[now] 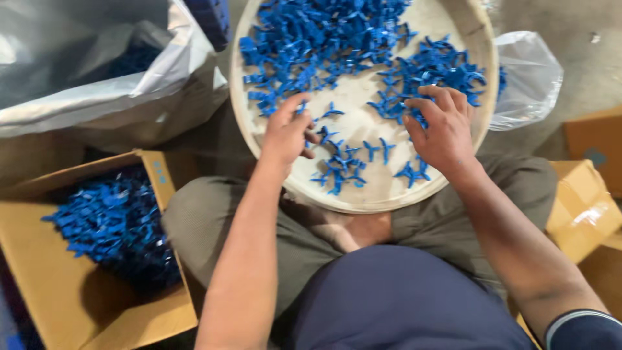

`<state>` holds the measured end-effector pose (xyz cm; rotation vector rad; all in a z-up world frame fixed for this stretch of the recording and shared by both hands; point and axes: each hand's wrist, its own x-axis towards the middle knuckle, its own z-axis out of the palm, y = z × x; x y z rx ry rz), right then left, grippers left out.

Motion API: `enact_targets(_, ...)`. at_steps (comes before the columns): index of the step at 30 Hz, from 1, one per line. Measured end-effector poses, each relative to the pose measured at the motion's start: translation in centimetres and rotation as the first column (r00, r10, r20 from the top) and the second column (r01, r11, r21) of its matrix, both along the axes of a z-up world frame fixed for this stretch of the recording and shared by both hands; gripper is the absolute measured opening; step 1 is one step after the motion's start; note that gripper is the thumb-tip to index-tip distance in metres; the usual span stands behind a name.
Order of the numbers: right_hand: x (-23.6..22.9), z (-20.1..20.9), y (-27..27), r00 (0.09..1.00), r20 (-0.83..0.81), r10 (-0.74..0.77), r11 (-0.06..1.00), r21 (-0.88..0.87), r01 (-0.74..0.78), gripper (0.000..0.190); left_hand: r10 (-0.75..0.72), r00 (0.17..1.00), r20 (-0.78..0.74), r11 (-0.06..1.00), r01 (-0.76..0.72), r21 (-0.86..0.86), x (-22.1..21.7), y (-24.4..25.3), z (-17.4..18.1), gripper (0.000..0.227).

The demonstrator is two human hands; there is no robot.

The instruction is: The person sits cross-legged on the floor and sorts small blue plastic pieces from a white tray into a cardboard box. They pick up handfuls of the pieces, separate them by hand, and place the sorted items into the box.

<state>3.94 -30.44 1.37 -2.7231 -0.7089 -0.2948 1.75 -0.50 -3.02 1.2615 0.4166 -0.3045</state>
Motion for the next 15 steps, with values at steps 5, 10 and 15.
enact_targets(5,2.0,-0.3,7.0,0.933,-0.207,0.293,0.953,0.142,-0.268,0.032,-0.023,0.999,-0.031,1.000,0.024,0.011,0.8,0.0,-0.3,0.039)
enact_targets(10,3.5,-2.4,11.3,0.961,-0.194,0.197,0.973,-0.081,-0.215,0.022,-0.038,0.998,-0.040,0.997,0.036,-0.064,0.2,0.7,0.0,0.038)
enact_targets(15,3.6,-0.6,5.6,0.943,-0.320,-0.096,0.992,-0.113,0.062,0.023,-0.008,0.999,-0.044,1.000,0.006,-0.027,-0.5,0.3,-1.1,0.045)
